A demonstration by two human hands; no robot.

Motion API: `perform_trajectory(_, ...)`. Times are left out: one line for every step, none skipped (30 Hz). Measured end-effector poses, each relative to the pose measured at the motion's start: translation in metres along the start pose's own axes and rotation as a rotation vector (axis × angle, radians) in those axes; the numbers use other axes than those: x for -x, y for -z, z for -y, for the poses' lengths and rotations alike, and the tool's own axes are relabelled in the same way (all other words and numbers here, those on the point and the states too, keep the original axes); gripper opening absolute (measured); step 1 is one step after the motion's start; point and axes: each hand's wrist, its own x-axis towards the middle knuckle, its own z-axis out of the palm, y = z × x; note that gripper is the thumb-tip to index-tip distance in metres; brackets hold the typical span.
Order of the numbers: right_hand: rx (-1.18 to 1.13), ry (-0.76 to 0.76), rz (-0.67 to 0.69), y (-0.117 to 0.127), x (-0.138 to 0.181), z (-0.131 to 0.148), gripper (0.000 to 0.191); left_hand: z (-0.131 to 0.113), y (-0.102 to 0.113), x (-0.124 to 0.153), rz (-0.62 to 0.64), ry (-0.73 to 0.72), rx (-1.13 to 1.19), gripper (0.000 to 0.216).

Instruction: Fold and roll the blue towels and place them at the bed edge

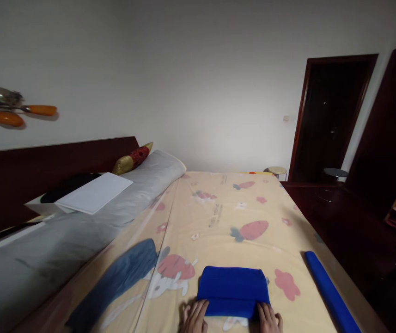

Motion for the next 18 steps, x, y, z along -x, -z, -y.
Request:
perform_trajectory(-0.018, -0.003, 0.034, 0.003, -0.005, 0.001, 0.044, -0.004, 0.0, -0.004, 0.05, 0.059, 0.024, 0.068)
perform_trajectory(-0.038, -0.002, 0.078, 0.008, -0.011, 0.002, 0.043, -0.008, 0.003, -0.01, 0.103, 0.114, 0.05, 0.064)
perform_trajectory(-0.055, -0.001, 0.128, 0.014, -0.019, 0.003, 0.043, -0.012, 0.008, -0.017, 0.158, 0.162, 0.076, 0.062)
perform_trajectory(-0.065, -0.004, 0.173, 0.021, -0.026, 0.004, 0.043, -0.014, 0.015, -0.025, 0.217, 0.197, 0.101, 0.06)
perform_trajectory(-0.069, -0.006, 0.219, 0.028, -0.033, 0.005, 0.044, -0.015, 0.023, -0.034, 0.288, 0.219, 0.124, 0.06)
perform_trajectory(-0.068, -0.006, 0.261, 0.034, -0.04, 0.005, 0.044, -0.015, 0.033, -0.043, 0.364, 0.228, 0.142, 0.06)
perform_trajectory(-0.064, -0.008, 0.294, 0.04, -0.046, 0.005, 0.044, -0.014, 0.042, -0.052, 0.435, 0.227, 0.157, 0.06)
perform_trajectory(-0.059, -0.01, 0.317, 0.045, -0.051, 0.005, 0.044, -0.012, 0.051, -0.059, 0.495, 0.218, 0.17, 0.059)
perform_trajectory(-0.057, -0.006, 0.338, 0.048, -0.054, 0.006, 0.043, -0.01, 0.058, -0.065, 0.542, 0.205, 0.179, 0.058)
perform_trajectory(-0.06, 0.001, 0.36, 0.05, -0.056, 0.007, 0.042, -0.008, 0.065, -0.069, 0.575, 0.191, 0.186, 0.057)
perform_trajectory(-0.066, 0.008, 0.381, 0.05, -0.057, 0.01, 0.04, -0.009, 0.069, -0.072, 0.594, 0.18, 0.19, 0.055)
perform_trajectory(-0.075, 0.014, 0.396, 0.049, -0.057, 0.015, 0.04, -0.011, 0.072, -0.073, 0.604, 0.171, 0.193, 0.055)
perform_trajectory(-0.087, 0.024, 0.41, 0.047, -0.056, 0.022, 0.041, -0.017, 0.073, -0.074, 0.615, 0.16, 0.196, 0.055)
perform_trajectory(-0.105, 0.037, 0.42, 0.044, -0.055, 0.032, 0.044, -0.025, 0.073, -0.074, 0.619, 0.15, 0.202, 0.055)
perform_trajectory(-0.127, 0.055, 0.425, 0.041, -0.054, 0.043, 0.047, -0.036, 0.071, -0.074, 0.619, 0.14, 0.21, 0.055)
perform_trajectory(-0.151, 0.075, 0.426, 0.039, -0.052, 0.056, 0.051, -0.048, 0.067, -0.074, 0.612, 0.122, 0.222, 0.055)
perform_trajectory(-0.175, 0.096, 0.426, 0.037, -0.052, 0.067, 0.054, -0.06, 0.063, -0.074, 0.595, 0.095, 0.237, 0.056)
perform_trajectory(-0.196, 0.117, 0.424, 0.036, -0.051, 0.076, 0.054, -0.07, 0.058, -0.073, 0.564, 0.058, 0.251, 0.055)
